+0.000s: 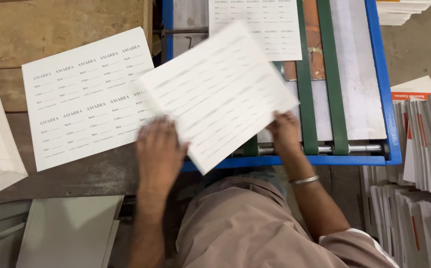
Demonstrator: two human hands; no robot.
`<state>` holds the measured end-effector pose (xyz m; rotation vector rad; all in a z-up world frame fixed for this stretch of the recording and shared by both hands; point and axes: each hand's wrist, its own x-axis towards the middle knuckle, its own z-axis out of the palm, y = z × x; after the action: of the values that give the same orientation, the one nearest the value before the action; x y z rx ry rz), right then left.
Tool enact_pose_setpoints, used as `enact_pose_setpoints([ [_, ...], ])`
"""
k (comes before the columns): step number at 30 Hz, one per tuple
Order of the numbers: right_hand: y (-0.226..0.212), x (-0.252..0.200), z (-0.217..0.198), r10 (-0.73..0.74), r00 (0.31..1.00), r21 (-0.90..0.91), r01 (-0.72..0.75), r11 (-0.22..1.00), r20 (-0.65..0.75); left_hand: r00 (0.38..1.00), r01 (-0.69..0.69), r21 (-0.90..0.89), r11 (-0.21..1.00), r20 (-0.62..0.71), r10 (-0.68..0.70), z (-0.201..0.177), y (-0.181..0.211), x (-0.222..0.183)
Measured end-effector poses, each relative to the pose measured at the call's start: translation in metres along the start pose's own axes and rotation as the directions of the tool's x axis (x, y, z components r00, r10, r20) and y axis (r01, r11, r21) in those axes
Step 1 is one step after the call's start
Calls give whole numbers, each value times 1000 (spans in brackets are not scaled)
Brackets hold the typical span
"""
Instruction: The person picks up sheets of printed labels from a stack and places them onto the moving belts of a conveyor machine by hand.
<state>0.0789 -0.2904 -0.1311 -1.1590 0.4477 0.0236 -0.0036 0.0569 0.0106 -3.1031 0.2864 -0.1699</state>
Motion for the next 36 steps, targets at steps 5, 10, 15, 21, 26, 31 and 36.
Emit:
enact_pose_setpoints([
  [5, 16, 29, -77, -149, 958, 80, 173, 982, -246, 976, 128, 25, 991, -178, -122, 5, -49, -10],
  [10, 40, 23, -80, -154, 955, 51, 173, 984, -253, 952, 94, 113, 989, -300, -56, 14, -47, -15],
  [15, 30, 46, -52, -101, 973, 36, 110, 993, -206, 936, 99, 172, 980, -351, -33, 11, -39, -18],
  [21, 19, 73, -23, -90, 973, 21, 96, 995, -210, 898, 82, 115, 990, -439, -24, 13, -39, -20],
  [26, 3, 90, -30, 20, 998, 74, -15, 997, -63, 905, 87, 90, 992, -424, -41, 6, -39, -18],
  [31, 4, 84, -52, 66, 994, 67, -60, 996, -88, 917, 116, 30, 993, -386, -95, -1, -39, -19],
  [36, 22, 37, -47, 74, 997, 87, -74, 993, 13, 965, 122, 5, 993, -235, -117, 1, -50, -21],
])
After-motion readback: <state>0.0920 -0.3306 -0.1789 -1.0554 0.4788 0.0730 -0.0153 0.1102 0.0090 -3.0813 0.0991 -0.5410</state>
